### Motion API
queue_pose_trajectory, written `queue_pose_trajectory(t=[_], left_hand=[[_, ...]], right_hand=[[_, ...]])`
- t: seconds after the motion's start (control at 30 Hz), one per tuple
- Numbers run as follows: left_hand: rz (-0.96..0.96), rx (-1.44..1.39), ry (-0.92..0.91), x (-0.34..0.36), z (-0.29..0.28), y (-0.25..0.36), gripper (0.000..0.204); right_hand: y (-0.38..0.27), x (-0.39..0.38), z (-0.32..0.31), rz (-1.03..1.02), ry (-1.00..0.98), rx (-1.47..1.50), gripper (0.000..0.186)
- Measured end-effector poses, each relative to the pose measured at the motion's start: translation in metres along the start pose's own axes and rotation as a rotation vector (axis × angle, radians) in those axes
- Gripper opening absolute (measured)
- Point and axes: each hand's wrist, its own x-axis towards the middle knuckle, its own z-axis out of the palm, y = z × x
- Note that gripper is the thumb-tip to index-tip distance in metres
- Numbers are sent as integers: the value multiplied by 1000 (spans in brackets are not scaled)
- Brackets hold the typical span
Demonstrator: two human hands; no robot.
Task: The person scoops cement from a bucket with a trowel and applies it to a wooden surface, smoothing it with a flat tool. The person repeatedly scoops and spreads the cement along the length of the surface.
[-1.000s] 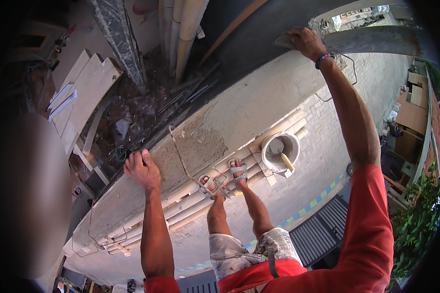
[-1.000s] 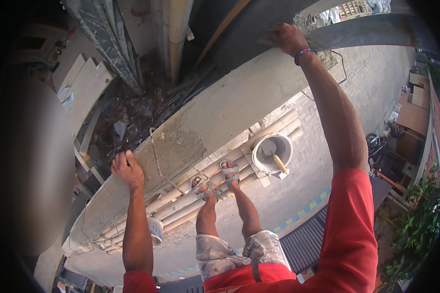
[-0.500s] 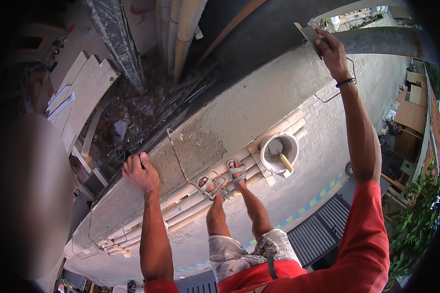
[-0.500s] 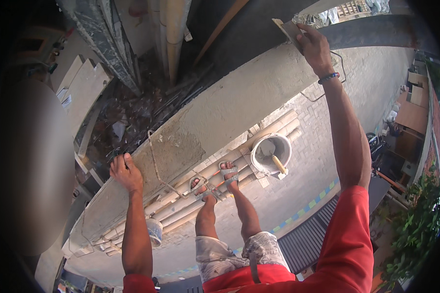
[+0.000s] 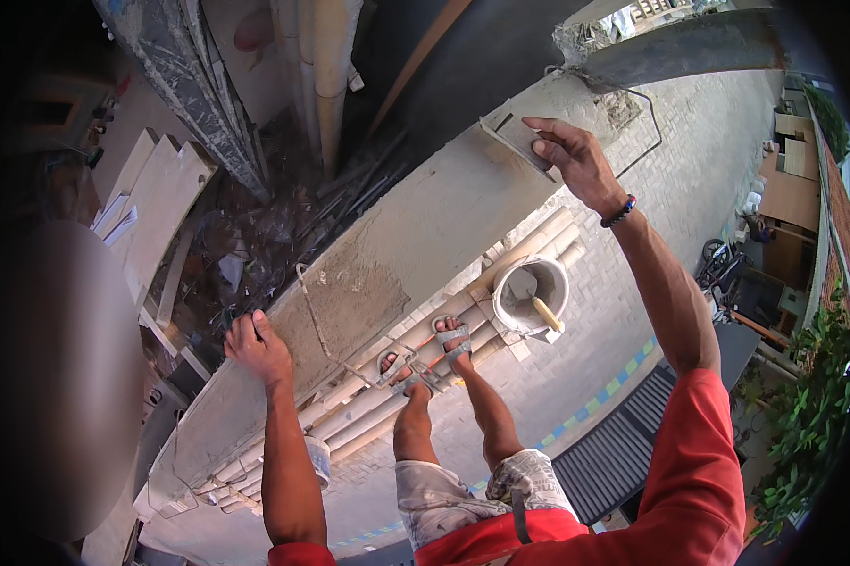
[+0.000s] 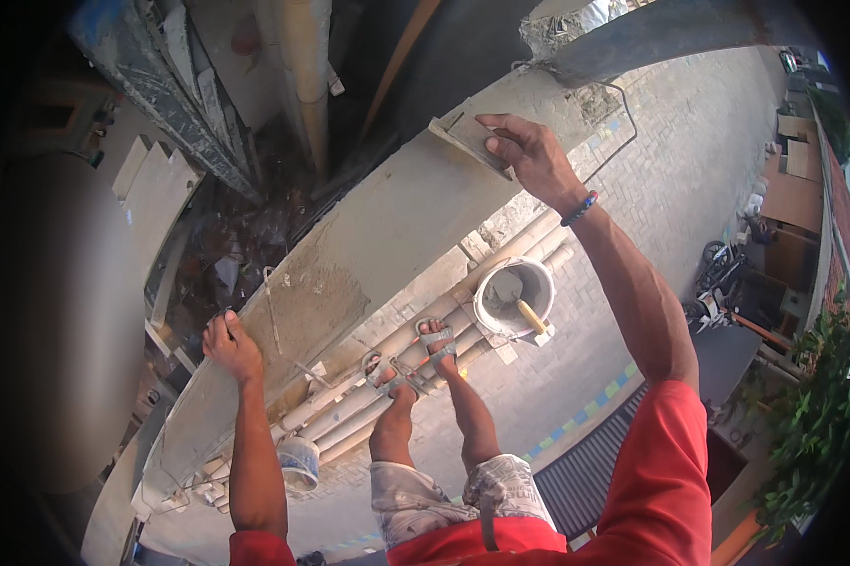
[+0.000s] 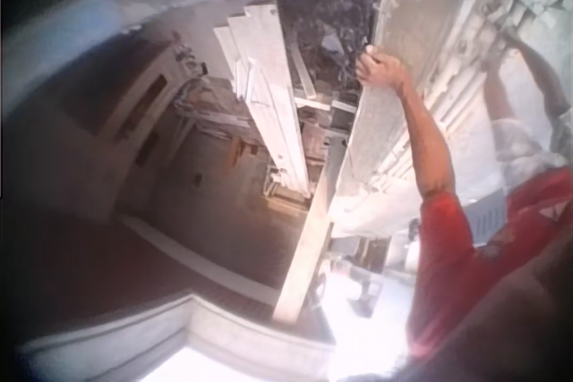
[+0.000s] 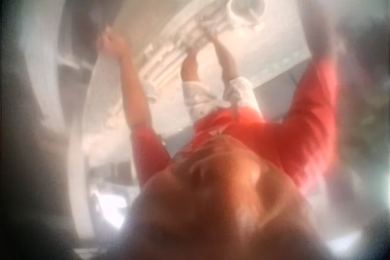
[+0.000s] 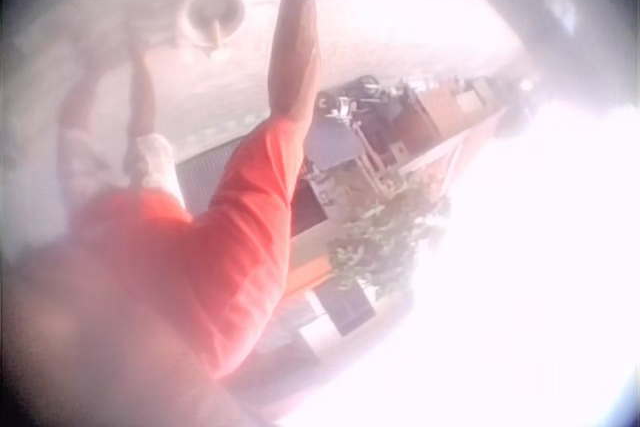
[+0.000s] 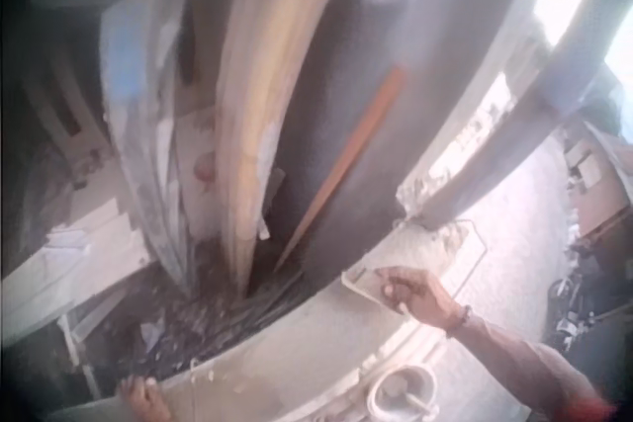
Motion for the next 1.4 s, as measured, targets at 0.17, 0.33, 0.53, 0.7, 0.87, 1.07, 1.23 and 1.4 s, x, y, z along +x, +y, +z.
queue_pose_trajectory(t=[0.17,0.33,0.53,0.7,0.87,1.07,1.23,1.4], left_hand=[[3,12,-6,0,3,-2,40],[-7,8,-13,2,2,4,41],[-23,34,-26,-1,1,-2,41],[-17,6,-31,1,3,2,40],[-18,25,-27,0,6,1,39],[-11,28,-21,1,-3,2,40],[-19,26,-72,2,-3,6,38],[-5,37,-28,-2,-5,-1,37]], right_hand=[[37,4,-57,10,317,72,39],[36,35,-48,115,423,-481,39],[7,-14,31,-460,103,-413,35],[35,4,-34,-21,512,-447,39],[55,30,-42,-24,478,-533,39],[-26,-28,114,-215,252,-340,39],[-67,-88,189,-388,-89,-240,43],[-48,-33,101,-7,421,-288,33]])
